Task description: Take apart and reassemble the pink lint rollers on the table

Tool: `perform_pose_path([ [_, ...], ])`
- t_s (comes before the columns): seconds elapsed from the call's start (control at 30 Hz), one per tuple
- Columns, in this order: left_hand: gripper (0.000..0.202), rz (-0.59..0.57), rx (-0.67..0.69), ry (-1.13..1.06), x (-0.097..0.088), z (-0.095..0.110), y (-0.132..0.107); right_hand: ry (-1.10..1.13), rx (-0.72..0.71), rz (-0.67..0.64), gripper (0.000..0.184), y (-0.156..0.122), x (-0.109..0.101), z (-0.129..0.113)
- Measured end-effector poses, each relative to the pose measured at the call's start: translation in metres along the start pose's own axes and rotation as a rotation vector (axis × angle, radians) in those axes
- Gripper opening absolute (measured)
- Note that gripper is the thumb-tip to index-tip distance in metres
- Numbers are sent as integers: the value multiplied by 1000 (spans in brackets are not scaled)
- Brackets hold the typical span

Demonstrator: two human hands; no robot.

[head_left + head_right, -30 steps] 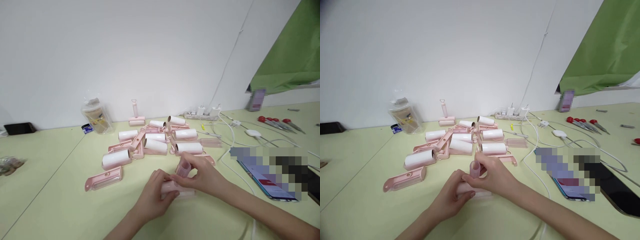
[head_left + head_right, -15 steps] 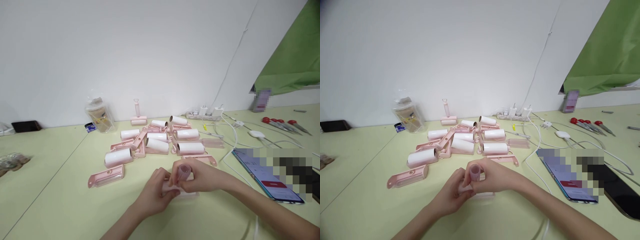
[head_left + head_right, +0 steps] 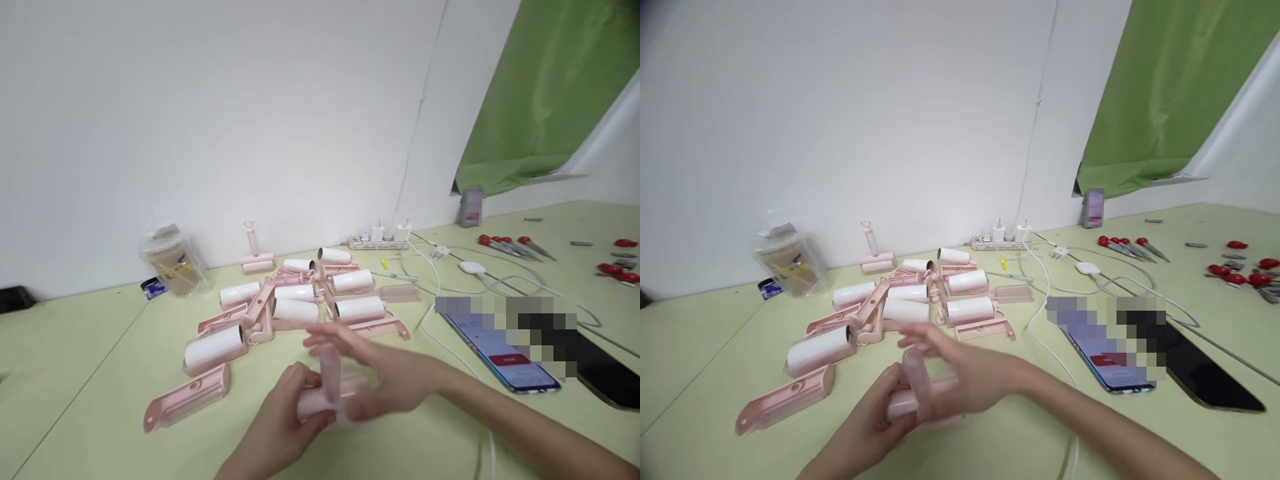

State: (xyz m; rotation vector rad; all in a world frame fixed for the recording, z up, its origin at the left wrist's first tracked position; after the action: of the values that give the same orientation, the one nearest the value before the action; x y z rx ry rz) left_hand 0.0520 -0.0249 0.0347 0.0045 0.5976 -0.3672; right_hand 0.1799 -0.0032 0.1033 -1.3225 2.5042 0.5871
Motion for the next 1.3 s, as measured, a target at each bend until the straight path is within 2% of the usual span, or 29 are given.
perform_pose_path([
  [0.03,21,-6,-23,22,-3,0,-1,-111,-13,45,64,-3,-17,-4],
  [0.07,23,-10,-42,45,-5,0,-2,-250,2,123,47,-7,-38,-6],
  [0.1,30,-7,-56,61,-7,1,-4,-416,43,215,33,-12,-61,-5],
  [0.17,52,25,-78,52,-14,6,-6,-824,264,281,26,-24,-105,8],
  [0.27,72,141,-69,-112,-26,22,-7,-923,472,214,16,-40,-144,44],
  [0.33,73,145,-6,-258,-28,38,-2,-912,548,143,10,-46,-151,69],
  [0.4,68,43,69,-379,-23,55,6,-886,568,83,12,-48,-147,87],
  [0.47,48,-104,91,-499,-13,64,14,-862,551,50,16,-47,-139,98],
  [0.53,27,-209,70,-611,-2,65,21,-851,534,47,14,-46,-133,103],
  [0.6,23,-230,48,-683,4,61,25,-848,525,70,10,-46,-133,104],
  [0.7,25,-184,60,-742,6,55,26,-835,497,129,4,-47,-142,97],
  [0.8,24,-193,65,-797,7,55,27,-820,410,247,12,-46,-153,73],
  [0.87,23,-201,63,-822,8,55,28,-793,343,331,20,-43,-152,50],
  [0.93,22,-191,57,-825,8,55,28,-636,244,412,32,-36,-139,27],
  [1.0,22,-176,48,-813,8,55,28,-261,84,498,52,-25,-116,9],
  [1.03,22,-172,46,-807,7,55,28,-116,53,494,54,-19,-101,4],
  [1.17,22,-177,68,-775,7,57,27,208,59,485,30,-2,-55,3],
  [1.3,25,-149,83,-744,7,58,27,293,3,511,24,3,-32,3],
])
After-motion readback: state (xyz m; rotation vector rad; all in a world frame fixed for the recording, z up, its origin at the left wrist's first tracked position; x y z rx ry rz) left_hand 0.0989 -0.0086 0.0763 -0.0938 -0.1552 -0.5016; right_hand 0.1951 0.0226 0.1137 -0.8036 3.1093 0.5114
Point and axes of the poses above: each hand's wrist, its own y-axis towards the middle knuckle, its own x-axis out of the palm, z = x × y, the point moved 6 cm from there along y, towards the middle knuckle, and after that the axes turned 11 degrees about -x, right-handed, at the moved point
